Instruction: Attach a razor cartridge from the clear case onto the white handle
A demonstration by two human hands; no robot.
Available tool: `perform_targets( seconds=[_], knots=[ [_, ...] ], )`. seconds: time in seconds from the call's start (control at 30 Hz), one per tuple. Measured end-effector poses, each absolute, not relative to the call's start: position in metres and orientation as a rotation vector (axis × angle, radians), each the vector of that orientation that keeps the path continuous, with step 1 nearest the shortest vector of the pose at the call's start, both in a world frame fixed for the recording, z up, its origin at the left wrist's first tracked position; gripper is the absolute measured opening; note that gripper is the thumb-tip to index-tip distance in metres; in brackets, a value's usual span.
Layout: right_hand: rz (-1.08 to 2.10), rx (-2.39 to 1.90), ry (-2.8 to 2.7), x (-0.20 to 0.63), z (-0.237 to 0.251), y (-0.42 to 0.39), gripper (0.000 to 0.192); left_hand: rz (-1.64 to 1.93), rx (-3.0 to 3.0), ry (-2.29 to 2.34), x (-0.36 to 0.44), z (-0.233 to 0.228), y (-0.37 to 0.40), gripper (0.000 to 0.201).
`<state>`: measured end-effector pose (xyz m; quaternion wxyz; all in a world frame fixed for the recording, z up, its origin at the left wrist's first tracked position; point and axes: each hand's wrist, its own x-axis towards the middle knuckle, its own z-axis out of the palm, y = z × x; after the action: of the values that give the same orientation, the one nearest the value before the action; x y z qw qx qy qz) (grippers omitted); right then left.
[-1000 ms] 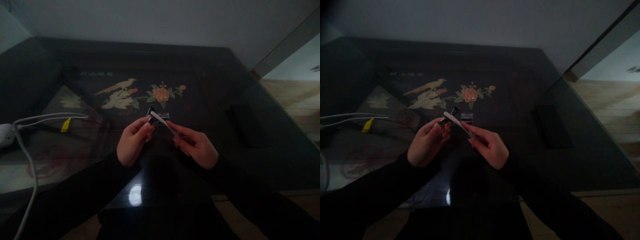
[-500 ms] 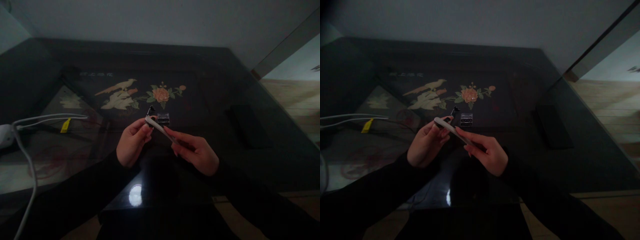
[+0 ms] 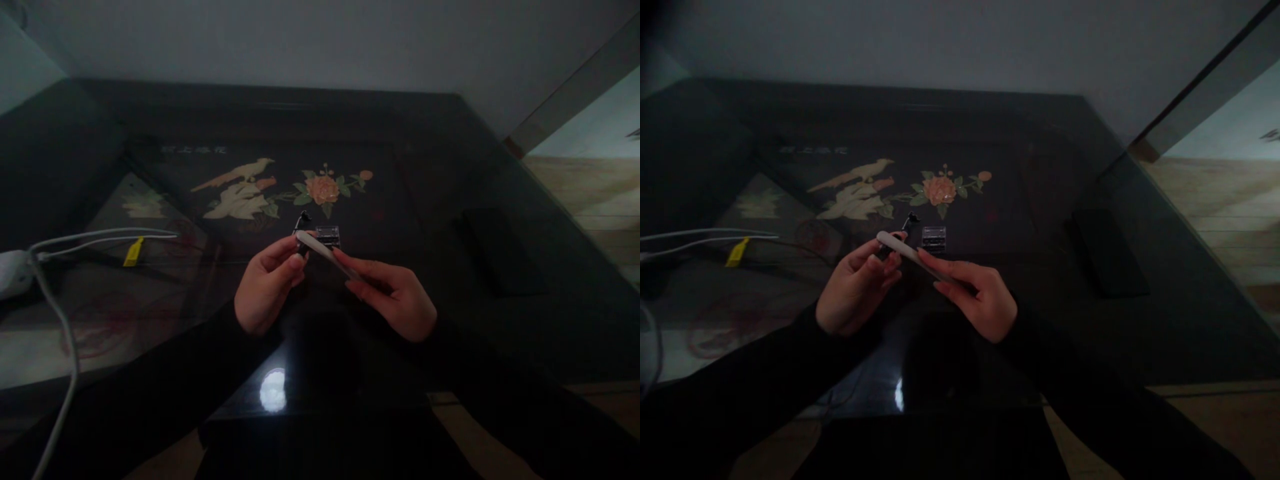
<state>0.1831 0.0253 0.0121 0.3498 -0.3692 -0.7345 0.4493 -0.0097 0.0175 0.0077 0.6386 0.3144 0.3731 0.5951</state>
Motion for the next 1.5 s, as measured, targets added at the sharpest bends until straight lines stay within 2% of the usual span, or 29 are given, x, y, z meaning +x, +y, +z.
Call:
perform_targets(
  seconds=[0.27, 0.57, 0.77, 1.1, 1.5],
  knots=[
    [1.174, -1.022, -1.853, 0.184, 0.011, 0.026, 0.043, 1.380, 0.681, 0.810, -0.010, 0.004, 0.017, 0.038],
    [1.187, -0.929, -1.899, 0.181, 0.013, 0.018, 0.041, 1.341, 0.717, 0.830, -0.011, 0.006, 0.018, 0.046],
    [1.270, -0.885, -1.879, 0.179, 0.016, 0.013, 0.042, 1.365, 0.705, 0.797, -0.011, 0.002, 0.021, 0.039],
    [1.189, -0.949, -1.887, 0.182, 0.009, 0.022, 0.042, 1.287, 0.646, 0.808, -0.011, 0.006, 0.019, 0.049],
    [1.178, -1.092, -1.842, 0.183, 0.012, 0.023, 0.044, 1.299, 0.636, 0.791, -0.012, 0.007, 0.019, 0.041]
  ],
)
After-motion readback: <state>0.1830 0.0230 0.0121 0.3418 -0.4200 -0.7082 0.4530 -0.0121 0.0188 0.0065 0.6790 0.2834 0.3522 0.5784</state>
